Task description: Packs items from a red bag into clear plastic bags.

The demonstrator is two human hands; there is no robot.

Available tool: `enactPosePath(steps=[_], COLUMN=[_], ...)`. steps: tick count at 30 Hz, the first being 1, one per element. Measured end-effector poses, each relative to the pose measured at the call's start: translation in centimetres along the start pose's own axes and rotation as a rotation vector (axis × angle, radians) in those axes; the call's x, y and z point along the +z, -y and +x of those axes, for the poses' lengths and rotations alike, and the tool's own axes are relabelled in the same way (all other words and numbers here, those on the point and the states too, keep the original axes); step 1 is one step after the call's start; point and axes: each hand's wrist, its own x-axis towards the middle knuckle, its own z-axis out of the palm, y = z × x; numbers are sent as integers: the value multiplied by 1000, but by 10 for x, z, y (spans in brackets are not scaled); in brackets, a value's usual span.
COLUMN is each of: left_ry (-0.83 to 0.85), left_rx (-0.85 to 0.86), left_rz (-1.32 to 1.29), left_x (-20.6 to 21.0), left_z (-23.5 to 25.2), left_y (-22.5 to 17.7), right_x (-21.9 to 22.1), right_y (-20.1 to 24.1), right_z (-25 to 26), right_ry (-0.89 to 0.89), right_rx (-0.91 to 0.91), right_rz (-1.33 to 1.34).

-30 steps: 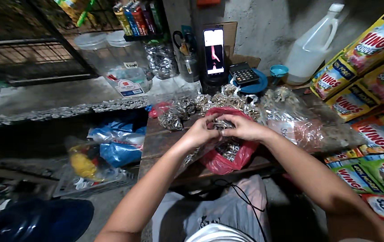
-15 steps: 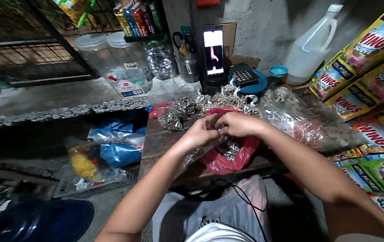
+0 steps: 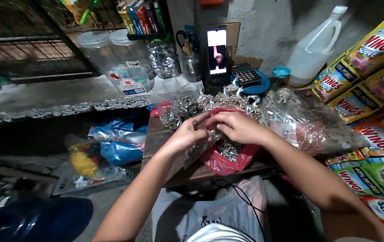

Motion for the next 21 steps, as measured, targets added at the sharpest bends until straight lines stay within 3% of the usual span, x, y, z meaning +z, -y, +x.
enactPosePath(steps=[2, 6, 11, 14, 21], left_ry=[-10, -64, -288, -390, -447], left_rx=[15, 70, 218, 179, 193], left_rz=[-20, -30, -92, -122, -77], left_x=[-6, -22, -64, -80, -96], left_z=[-2, -14, -39, -48, -52], left_y=[3, 5, 21, 41, 35], right_x=[4, 14, 23, 49, 102], right_y=[-2, -17, -49, -83, -114], right_z=[-4, -19, -60, -78, -81], right_ry=[-49, -362, -841, -1078, -1246], right_rx=[-61, -158, -51, 51, 231], right_rz=[75, 149, 333, 454, 662])
